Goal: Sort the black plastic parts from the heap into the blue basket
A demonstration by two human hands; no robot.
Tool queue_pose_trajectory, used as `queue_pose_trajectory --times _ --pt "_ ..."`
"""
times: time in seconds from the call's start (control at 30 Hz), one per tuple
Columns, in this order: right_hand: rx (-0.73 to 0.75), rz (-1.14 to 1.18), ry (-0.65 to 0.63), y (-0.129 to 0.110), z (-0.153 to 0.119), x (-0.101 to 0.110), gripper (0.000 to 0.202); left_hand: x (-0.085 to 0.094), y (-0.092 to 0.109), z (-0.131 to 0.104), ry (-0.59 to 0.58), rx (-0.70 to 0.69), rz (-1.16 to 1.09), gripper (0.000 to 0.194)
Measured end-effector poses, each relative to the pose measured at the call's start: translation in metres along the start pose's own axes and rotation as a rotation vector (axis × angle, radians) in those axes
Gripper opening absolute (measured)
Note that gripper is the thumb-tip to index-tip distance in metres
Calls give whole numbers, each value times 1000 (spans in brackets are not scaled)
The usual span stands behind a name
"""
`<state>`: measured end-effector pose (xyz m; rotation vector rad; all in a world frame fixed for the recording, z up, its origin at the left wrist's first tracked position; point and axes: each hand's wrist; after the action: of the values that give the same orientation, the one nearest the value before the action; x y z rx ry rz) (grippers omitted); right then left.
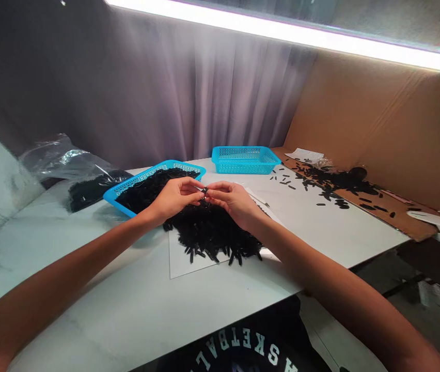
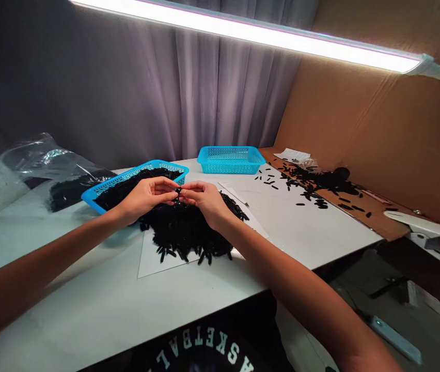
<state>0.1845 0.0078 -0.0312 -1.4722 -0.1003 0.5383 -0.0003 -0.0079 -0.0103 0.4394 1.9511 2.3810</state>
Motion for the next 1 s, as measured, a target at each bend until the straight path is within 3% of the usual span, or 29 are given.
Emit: queue_pose_trajectory --times 0.2,0.37,0.7,1.0 --pt "109 -170 34 -4 2 2 21 1 -2 -1 18 -8 95 35" --pt "114 -261 17 -6 1 3 18 1 3 -3 46 -21 140 37" --pt "27 -119 -43 -3 4 5 25 0 6 -4 118 -221 242 35" --pt "60 -95 20 -8 5 6 27 0 11 -7 184 -304 400 21"
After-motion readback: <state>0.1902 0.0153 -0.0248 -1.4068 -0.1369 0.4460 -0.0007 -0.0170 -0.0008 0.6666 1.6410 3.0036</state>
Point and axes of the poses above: each hand's wrist, its own z-axis towards the middle knuckle, its own x-axis out of the back of the hand, y = z × x, and after that the axes turned 5 degrees about -z, right-handed
